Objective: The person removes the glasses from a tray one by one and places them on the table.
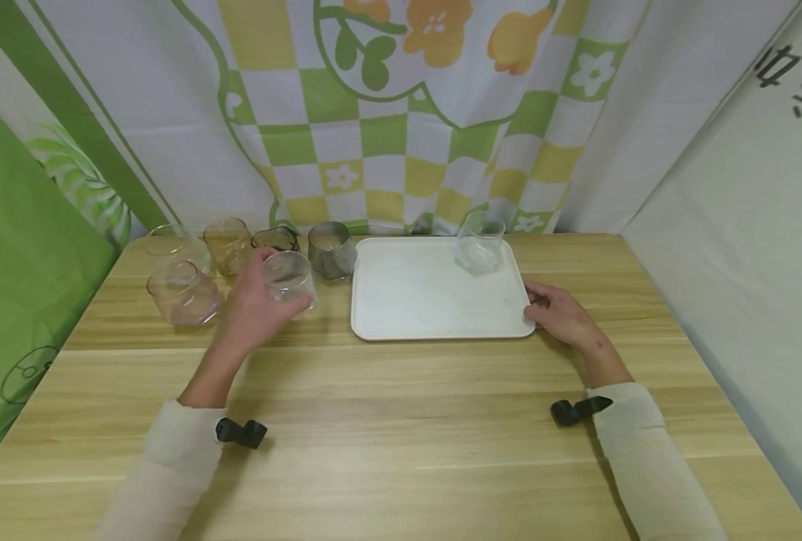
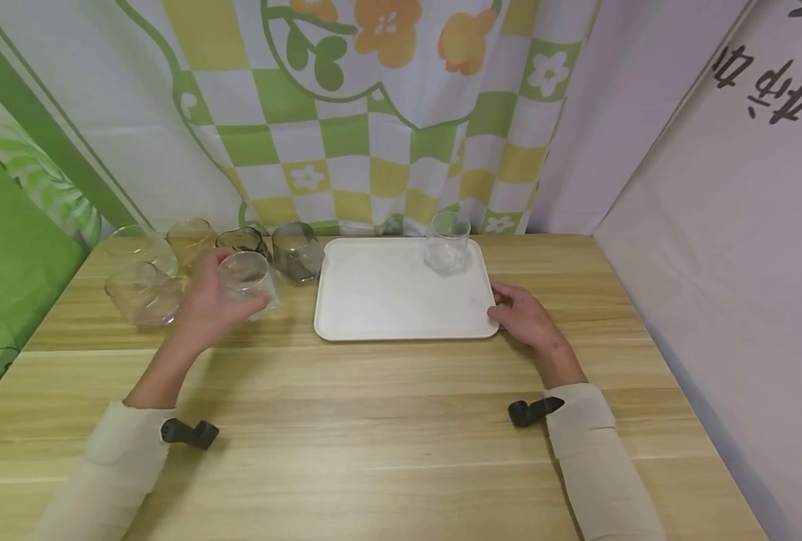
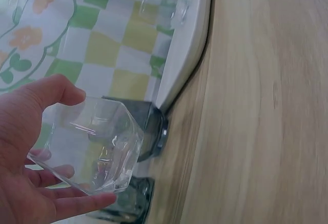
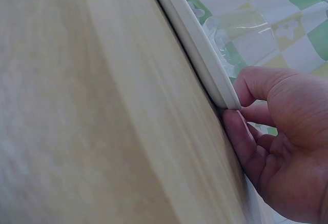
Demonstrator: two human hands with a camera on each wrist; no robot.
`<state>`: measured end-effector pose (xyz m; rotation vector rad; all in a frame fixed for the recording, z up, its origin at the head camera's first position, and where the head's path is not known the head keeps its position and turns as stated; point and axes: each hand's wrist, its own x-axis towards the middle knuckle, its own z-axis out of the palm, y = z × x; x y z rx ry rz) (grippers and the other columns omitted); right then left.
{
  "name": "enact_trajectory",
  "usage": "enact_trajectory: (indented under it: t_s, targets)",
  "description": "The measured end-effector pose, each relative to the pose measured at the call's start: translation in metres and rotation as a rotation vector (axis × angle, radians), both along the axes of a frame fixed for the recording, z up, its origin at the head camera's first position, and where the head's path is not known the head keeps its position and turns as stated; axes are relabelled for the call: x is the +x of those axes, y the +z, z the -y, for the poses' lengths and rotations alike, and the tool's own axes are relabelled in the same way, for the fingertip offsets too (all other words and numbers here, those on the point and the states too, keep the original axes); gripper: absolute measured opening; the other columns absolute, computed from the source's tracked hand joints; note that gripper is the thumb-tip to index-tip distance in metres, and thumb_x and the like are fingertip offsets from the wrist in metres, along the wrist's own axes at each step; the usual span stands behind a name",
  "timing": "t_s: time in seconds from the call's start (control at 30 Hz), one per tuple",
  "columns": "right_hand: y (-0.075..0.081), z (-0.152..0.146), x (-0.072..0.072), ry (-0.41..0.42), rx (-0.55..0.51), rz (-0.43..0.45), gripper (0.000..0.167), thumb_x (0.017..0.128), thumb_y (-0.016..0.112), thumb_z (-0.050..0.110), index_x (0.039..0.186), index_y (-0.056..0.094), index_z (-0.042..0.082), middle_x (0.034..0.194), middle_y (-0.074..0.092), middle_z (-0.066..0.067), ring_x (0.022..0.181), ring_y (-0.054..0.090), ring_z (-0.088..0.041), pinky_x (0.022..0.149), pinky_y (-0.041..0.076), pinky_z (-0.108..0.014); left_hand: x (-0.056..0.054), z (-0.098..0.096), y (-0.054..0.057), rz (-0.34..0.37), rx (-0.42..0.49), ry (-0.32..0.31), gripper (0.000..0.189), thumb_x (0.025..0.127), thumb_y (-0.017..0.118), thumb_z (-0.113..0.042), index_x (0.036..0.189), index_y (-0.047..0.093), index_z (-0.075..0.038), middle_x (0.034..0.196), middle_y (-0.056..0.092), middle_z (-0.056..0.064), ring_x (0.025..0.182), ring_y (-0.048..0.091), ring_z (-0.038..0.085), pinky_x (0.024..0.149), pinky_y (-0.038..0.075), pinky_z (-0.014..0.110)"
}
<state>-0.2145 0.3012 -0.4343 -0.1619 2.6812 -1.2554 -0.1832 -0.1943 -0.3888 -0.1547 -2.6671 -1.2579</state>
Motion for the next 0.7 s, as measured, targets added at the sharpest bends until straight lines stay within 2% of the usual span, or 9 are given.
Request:
enact_trajectory:
  t_s: [0.17, 0.43, 0.7]
  targets:
    - [0.000, 0.000, 0.000, -0.001, 0.005, -0.004, 0.061, 0.094, 0.057, 0.003, 0.153, 0.042, -0.006, 0.118, 0.059, -0.022, 0.092, 0.056, -0.024, 0.068, 0.053, -0.024, 0.001, 0.018, -0.002, 0.012, -0.003, 0.015, 0.090, 0.082, 0.086, -0.025, 0.148, 0.032, 0.004, 0.135, 0.048, 0.029, 0.120, 0.051, 0.048, 0.097, 0.043, 0.065]
    - [0.000, -0.001, -0.001, -0.010, 0.010, 0.006, 0.061, 0.094, 0.057, 0.003, 0.153, 0.042, -0.006, 0.119, 0.059, -0.023, 0.096, 0.056, -0.025, 0.070, 0.053, -0.024, 0.003, 0.042, -0.004, 0.063, 0.007, 0.041, 0.099, 0.084, 0.086, -0.030, 0.154, 0.025, 0.005, 0.152, 0.035, 0.034, 0.137, 0.037, 0.054, 0.107, 0.034, 0.070]
    - [0.001, -0.001, 0.000, 0.001, -0.006, 0.008, 0.062, 0.094, 0.057, 0.002, 0.152, 0.042, -0.007, 0.120, 0.059, -0.024, 0.094, 0.056, -0.024, 0.070, 0.054, -0.024, 0.003, 0.055, -0.011, 0.056, -0.020, 0.095, 0.095, 0.084, 0.085, -0.030, 0.153, 0.029, 0.005, 0.145, 0.042, 0.035, 0.131, 0.043, 0.054, 0.104, 0.036, 0.069]
